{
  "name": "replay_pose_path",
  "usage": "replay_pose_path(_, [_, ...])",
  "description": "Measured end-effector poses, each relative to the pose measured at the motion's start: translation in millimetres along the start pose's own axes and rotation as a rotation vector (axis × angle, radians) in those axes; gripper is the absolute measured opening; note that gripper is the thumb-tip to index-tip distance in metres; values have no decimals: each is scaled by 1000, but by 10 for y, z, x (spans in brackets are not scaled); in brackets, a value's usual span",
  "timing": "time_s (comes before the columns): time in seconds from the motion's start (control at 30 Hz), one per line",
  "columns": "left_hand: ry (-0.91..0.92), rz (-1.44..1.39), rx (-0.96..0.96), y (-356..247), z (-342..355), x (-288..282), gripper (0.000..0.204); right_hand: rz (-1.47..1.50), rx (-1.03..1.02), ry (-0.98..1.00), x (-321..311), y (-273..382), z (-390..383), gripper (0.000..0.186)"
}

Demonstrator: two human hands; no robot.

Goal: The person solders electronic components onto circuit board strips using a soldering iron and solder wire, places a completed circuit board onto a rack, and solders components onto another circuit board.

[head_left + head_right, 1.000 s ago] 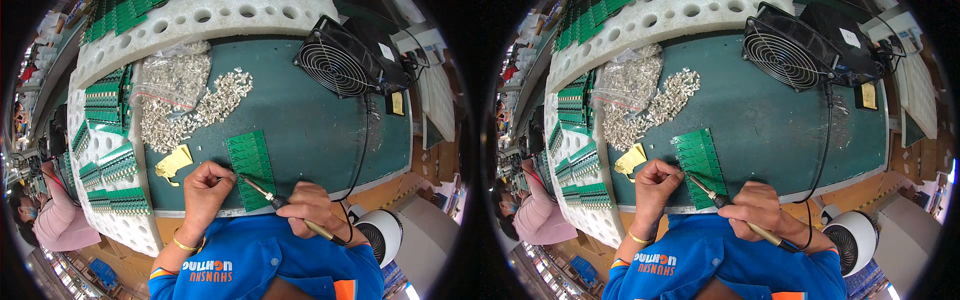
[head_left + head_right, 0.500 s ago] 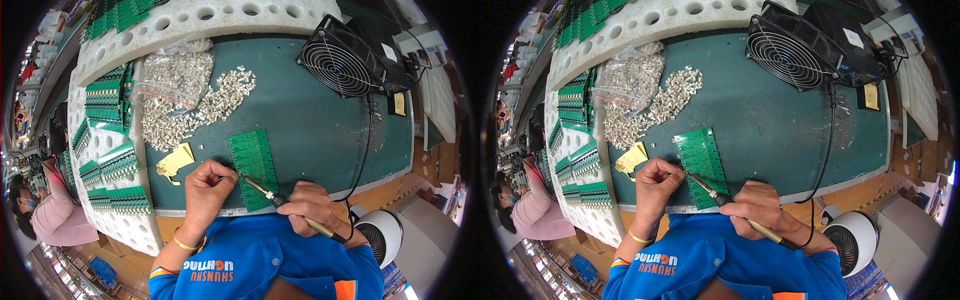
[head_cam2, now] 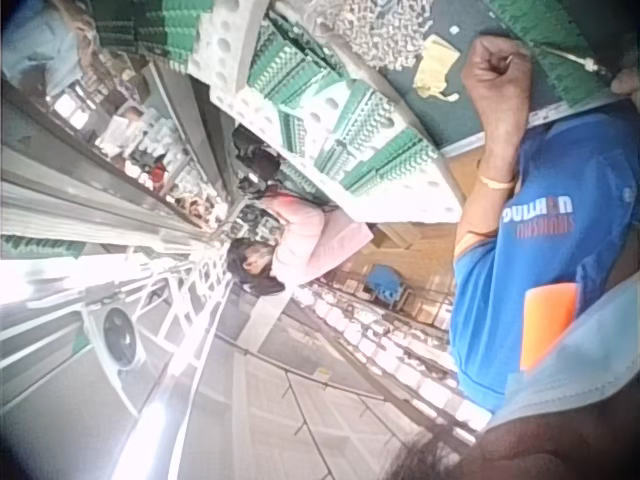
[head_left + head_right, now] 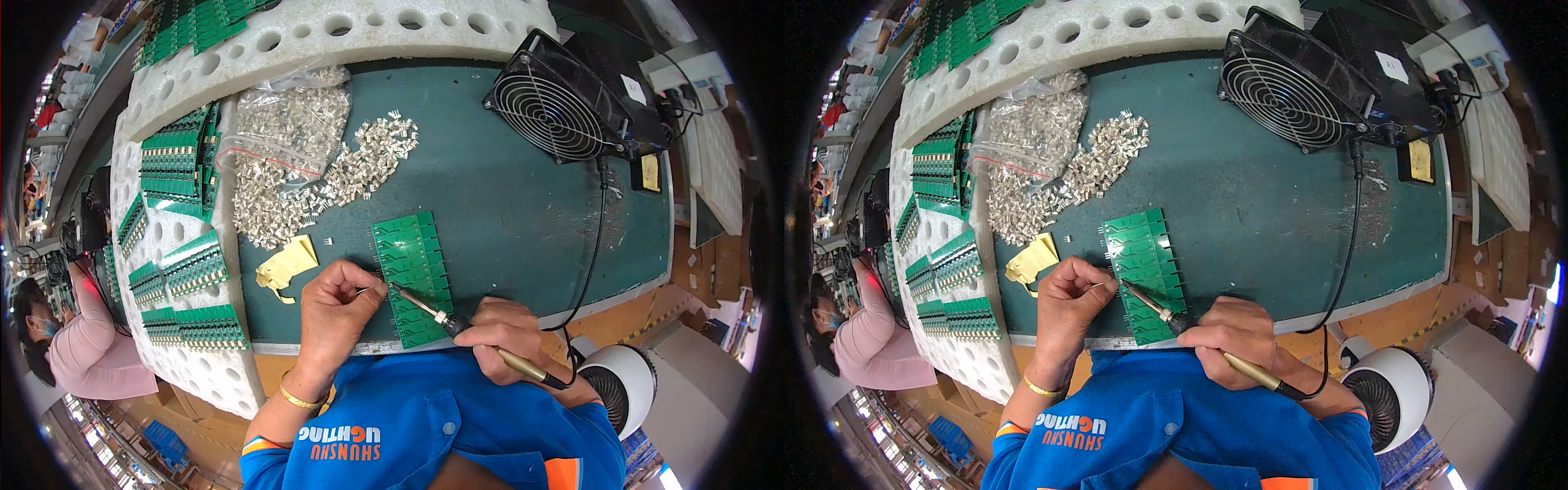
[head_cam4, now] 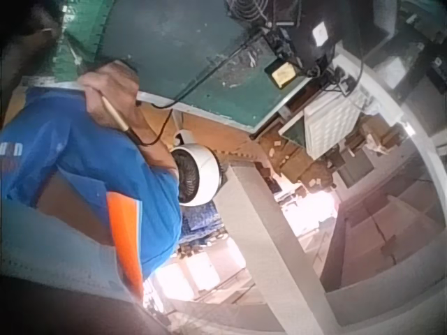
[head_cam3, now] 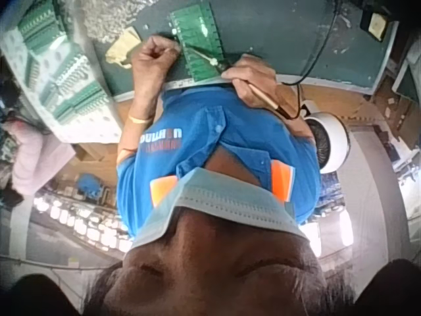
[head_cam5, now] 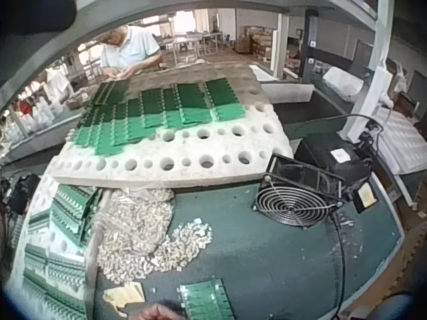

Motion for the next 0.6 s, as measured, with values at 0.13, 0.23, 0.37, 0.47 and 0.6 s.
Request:
replay_pose_path(0.13, [2,0,-2,-12,-5,6,11,1,2,-2,8,2,-2,27])
replay_pose_path(0.23, [11,6,6,-15,-6,0,12,4,5,-4,16,1,-10,27])
replay_pose_path(0.37, [8,40,7,-13,-10,3,12,-34,-14,28,23,10,-16,27])
replay_pose_path(0.47, [-1,23,10,-5,-15,8,12,-65,-22,42,30,12,-22,28])
replay_pose_path(0.6, [4,38,-21,-13,-5,4,12,-112,-34,44,54,19,-41,28])
Point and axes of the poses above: each hand's wrist, its own z-axis towards the middle knuckle, its own x-axis out of the palm, y = z × x, the point moved 4 cm from there along z, towards the middle knuckle, and after that the axes turned 13 degrees about z, right-handed, at the moved point
